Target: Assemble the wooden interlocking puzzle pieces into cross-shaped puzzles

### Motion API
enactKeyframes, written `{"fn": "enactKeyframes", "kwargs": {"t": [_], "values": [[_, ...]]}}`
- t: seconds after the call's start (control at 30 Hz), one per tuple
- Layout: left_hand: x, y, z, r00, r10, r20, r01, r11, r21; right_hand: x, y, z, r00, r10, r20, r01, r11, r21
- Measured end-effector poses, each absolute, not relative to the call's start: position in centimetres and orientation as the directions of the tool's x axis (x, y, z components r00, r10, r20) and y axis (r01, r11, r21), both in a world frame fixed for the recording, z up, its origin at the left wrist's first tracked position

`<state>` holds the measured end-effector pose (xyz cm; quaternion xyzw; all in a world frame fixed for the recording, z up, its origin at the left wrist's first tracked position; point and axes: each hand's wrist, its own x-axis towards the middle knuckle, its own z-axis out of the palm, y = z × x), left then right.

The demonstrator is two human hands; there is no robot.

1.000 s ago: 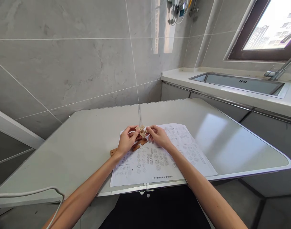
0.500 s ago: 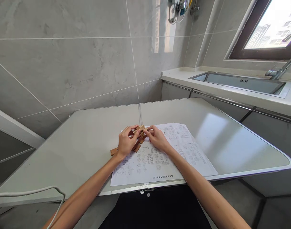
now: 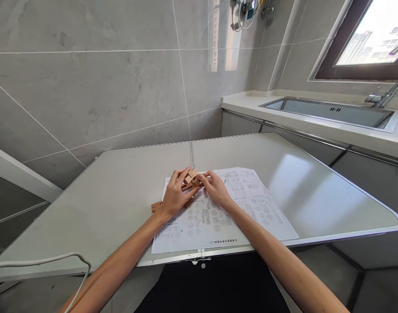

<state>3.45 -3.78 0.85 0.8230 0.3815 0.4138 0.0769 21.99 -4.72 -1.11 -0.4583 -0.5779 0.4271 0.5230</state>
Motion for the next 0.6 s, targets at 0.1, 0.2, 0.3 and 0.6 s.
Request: {"fn": "enactKeyframes", "kwargs": {"t": [0.1,0.2,0.3,0.6], "values": [[3.3,-3.6,0.8,0.363,0.668,0.65,0.623,-0.692,0.364,22.0,-4.9,-1.0,-0.03,0.973,0.227,0.137,0.229,-0.964],[3.2,-3.7,0.9,0.404,0.638,0.655,0.63,-0.713,0.307,22.1,-5.2,-0.6,-0.013,0.954,0.301,0.28,0.292,-0.914],[3.2,-3.7,1.0,0.44,0.63,0.64,0.626,-0.726,0.285,22.1,-5.5,-0.3,-0.023,0.932,0.362,0.39,0.342,-0.855],[3.0,-3.5,1.0,0.448,0.705,0.551,0.583,-0.697,0.418,22.3,-5.5,0.1,0.014,0.918,0.396,0.349,0.367,-0.862]]}}
